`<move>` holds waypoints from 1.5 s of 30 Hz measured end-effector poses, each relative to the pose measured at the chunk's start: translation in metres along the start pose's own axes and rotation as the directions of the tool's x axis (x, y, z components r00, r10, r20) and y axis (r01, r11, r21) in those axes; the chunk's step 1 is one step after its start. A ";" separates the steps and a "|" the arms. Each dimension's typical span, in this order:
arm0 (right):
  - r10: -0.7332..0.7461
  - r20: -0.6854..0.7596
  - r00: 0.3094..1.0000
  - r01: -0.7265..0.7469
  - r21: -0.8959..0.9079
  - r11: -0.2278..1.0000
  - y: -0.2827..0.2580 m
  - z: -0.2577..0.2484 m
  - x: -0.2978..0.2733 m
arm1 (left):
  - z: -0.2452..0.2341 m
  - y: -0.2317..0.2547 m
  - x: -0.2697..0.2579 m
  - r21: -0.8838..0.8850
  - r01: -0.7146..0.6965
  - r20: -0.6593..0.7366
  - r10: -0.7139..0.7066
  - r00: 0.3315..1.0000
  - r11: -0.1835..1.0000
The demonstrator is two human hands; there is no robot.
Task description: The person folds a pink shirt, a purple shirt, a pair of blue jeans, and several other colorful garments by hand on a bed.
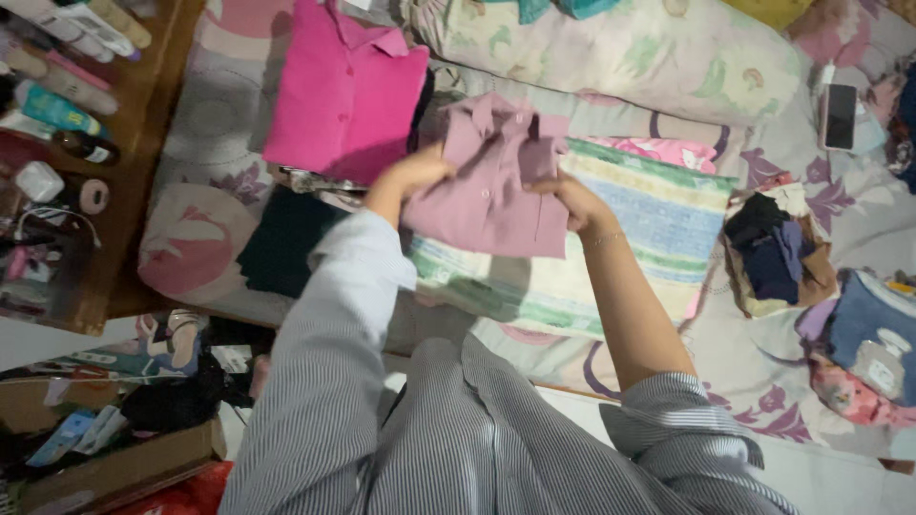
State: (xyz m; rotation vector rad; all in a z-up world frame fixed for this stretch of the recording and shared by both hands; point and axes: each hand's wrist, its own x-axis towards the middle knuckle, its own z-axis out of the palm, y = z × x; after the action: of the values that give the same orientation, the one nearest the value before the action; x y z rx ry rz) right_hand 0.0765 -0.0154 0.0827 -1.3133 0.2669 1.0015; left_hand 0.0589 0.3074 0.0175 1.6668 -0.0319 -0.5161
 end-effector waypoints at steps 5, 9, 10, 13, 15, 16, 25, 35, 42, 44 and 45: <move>-0.302 0.138 0.943 0.293 0.080 0.953 -0.102 0.104 0.006 | -0.110 0.070 0.022 0.324 -0.063 -0.110 0.104 0.989 0.944; -0.521 0.195 0.831 0.499 0.156 0.853 -0.150 0.159 0.037 | -0.184 0.141 -0.009 0.198 -0.201 -0.205 0.241 0.949 0.959; -0.514 0.177 0.840 0.492 0.152 0.857 -0.151 0.167 0.050 | -0.198 0.150 -0.022 0.166 -0.160 -0.247 0.199 0.949 0.973; -0.420 0.166 0.892 0.391 0.181 0.902 -0.128 0.183 0.104 | -0.236 0.127 -0.056 0.058 -0.241 -0.257 0.248 0.934 0.969; -0.337 0.107 0.935 0.327 0.104 0.939 -0.095 0.187 0.144 | -0.262 0.079 -0.058 0.041 -0.179 -0.320 0.182 0.930 0.983; -0.345 0.019 0.939 0.345 -0.002 0.939 -0.068 0.194 0.161 | -0.268 0.047 -0.052 0.056 -0.054 -0.397 0.071 0.915 0.997; -0.249 -0.034 0.968 0.250 0.203 0.947 0.030 0.205 0.218 | -0.252 -0.106 -0.107 -0.120 0.329 -0.608 -0.332 0.722 0.937; -0.379 -0.188 0.906 0.343 -0.197 0.919 0.012 0.224 0.198 | -0.263 -0.038 -0.141 0.117 0.890 -0.366 -0.813 0.452 0.442; -0.811 0.237 0.534 0.312 -0.947 -0.072 -0.017 0.273 0.188 | -0.170 -0.027 -0.106 0.672 0.503 -0.731 0.381 0.566 0.543; -0.763 0.296 0.574 0.314 -0.941 -0.128 -0.022 0.290 0.199 | -0.142 -0.016 -0.093 0.812 0.392 -0.564 0.405 0.720 0.433; -0.737 0.325 0.592 0.317 -0.935 -0.158 -0.023 0.295 0.207 | -0.136 -0.017 -0.092 0.781 0.397 -0.594 0.377 0.710 0.483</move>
State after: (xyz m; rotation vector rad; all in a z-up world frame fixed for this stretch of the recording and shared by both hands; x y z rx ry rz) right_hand 0.1069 0.3423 0.0452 -2.5303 -0.9455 -0.0668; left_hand 0.0192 0.4660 0.0399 2.8443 0.3586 0.3102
